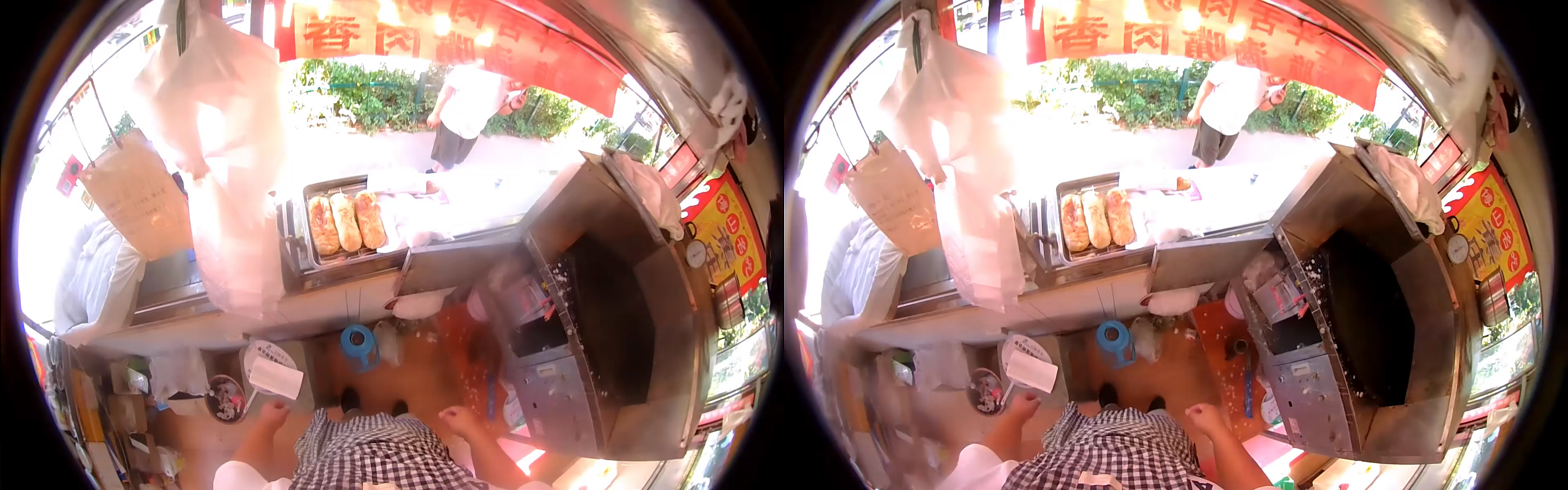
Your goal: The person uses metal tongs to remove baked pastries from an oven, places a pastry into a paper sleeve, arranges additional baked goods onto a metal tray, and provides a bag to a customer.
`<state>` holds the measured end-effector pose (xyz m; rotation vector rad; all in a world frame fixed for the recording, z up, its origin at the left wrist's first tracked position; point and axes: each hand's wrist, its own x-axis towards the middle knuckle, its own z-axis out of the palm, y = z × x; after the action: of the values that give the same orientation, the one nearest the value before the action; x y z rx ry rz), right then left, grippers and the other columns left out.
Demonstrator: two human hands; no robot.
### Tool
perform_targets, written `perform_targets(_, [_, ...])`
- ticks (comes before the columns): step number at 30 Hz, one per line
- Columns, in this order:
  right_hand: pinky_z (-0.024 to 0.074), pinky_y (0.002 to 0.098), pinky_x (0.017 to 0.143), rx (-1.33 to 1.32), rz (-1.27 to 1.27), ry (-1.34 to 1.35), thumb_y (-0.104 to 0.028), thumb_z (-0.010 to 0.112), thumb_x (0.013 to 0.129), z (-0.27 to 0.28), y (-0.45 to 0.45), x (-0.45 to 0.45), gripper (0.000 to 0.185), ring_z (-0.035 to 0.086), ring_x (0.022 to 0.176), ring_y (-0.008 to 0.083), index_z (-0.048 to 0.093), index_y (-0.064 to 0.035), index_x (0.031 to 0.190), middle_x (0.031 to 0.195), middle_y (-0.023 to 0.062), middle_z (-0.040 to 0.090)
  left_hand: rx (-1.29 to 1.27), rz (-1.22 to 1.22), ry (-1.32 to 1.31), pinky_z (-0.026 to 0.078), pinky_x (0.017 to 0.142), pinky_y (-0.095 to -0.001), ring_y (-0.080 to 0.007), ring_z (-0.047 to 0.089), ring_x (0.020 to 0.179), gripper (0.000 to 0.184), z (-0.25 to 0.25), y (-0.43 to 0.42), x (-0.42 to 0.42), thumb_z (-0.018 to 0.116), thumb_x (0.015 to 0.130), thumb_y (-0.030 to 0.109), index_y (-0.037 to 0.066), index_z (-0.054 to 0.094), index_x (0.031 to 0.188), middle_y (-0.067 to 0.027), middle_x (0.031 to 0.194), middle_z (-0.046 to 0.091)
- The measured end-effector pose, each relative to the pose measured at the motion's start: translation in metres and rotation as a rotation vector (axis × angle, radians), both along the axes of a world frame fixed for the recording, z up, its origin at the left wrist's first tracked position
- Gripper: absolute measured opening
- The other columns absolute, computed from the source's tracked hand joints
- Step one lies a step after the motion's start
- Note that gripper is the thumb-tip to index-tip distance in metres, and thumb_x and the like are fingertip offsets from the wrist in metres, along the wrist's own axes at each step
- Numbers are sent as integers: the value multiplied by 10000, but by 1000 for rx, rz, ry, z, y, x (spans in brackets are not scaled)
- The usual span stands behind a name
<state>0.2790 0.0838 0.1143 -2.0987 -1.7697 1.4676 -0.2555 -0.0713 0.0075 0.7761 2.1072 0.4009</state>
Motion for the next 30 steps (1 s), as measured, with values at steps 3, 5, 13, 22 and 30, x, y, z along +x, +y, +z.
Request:
perform_targets(3, [514,321,630,-107,9,-70,-353,687,850,-8,-17,25,326,652,699,178,721,-48,959,827,107,699,42,37,-20,532,734,-384,-270,692,806,393,32,-1,7,724,729,283,12,704,1012,-162,882,713])
perform_targets(5, [501,321,571,-154,36,-87,-347,682,859,-22,-12,43,314,630,617,169,722,-48,950,780,89,690,16,81,-79,527,712,-377,-258,687,779,388,-22,-31,-2,729,732,279,12,698,1012,-149,853,709])
perform_targets(13, [489,355,571,-149,26,42,-300,646,869,-159,-49,149,247,623,659,188,718,-87,971,763,72,673,-71,-142,128,533,744,-396,-286,677,817,444,62,-58,77,775,722,308,25,677,1050,-145,830,697])
perform_targets(22, [514,389,496,-319,1,-25,-335,647,860,-143,-55,135,292,610,534,214,690,-46,848,662,98,631,-83,-42,32,531,691,-381,-238,668,758,410,31,-71,93,823,676,266,21,715,987,-146,889,708])
perform_targets(30, [484,387,452,-380,104,-147,-322,646,870,-152,-68,122,260,576,513,198,687,-71,818,674,81,634,-156,-169,44,538,785,-398,-272,689,854,430,32,-52,55,771,708,411,76,725,974,-124,872,715])
